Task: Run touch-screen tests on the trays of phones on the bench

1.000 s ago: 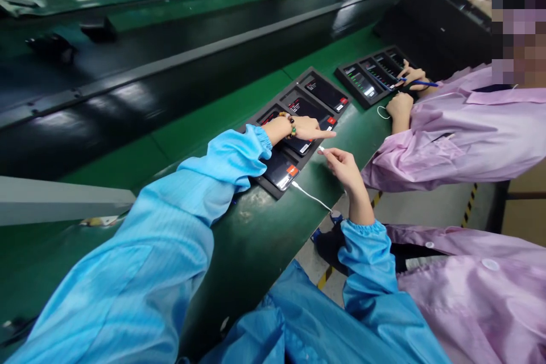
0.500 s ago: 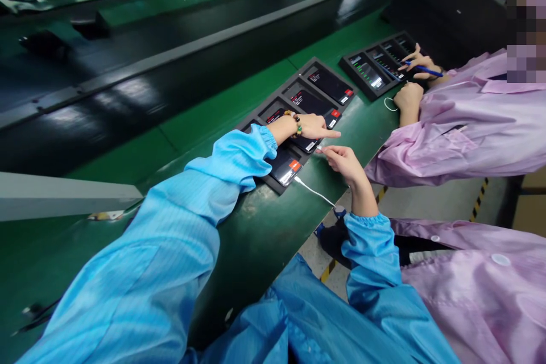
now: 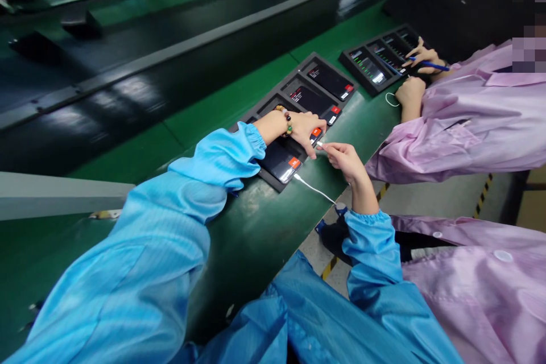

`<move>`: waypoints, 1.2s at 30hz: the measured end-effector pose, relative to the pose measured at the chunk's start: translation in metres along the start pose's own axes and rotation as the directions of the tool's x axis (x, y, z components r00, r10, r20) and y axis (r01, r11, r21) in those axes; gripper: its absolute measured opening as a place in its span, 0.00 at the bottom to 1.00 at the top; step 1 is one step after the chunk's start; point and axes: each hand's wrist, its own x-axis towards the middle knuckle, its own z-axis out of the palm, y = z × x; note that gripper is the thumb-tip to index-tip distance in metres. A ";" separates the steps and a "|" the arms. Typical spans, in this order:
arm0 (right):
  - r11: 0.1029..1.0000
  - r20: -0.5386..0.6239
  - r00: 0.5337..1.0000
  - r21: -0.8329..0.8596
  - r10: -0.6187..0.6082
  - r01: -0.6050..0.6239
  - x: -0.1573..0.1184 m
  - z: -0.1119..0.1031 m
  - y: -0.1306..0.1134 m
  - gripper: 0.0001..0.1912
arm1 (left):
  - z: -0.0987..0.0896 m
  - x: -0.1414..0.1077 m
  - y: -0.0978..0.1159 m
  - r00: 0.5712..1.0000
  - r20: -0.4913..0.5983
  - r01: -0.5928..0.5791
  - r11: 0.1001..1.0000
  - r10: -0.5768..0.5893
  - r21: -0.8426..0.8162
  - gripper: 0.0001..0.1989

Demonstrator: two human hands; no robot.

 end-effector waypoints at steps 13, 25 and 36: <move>0.999 -0.011 1.000 -0.052 0.007 -0.008 0.002 0.003 0.002 0.30 | 0.005 -0.016 -0.013 0.985 -0.043 -0.159 0.978 0.166 0.137 0.47; 0.996 0.001 1.000 -0.086 0.008 -0.008 0.007 0.004 0.004 0.33 | 0.009 -0.012 -0.022 0.985 -0.062 -0.152 0.982 0.160 0.116 0.48; 0.982 0.017 0.999 -0.181 -0.044 0.046 0.014 0.008 0.001 0.27 | 0.015 -0.009 -0.026 0.986 -0.093 -0.134 0.990 0.139 0.052 0.50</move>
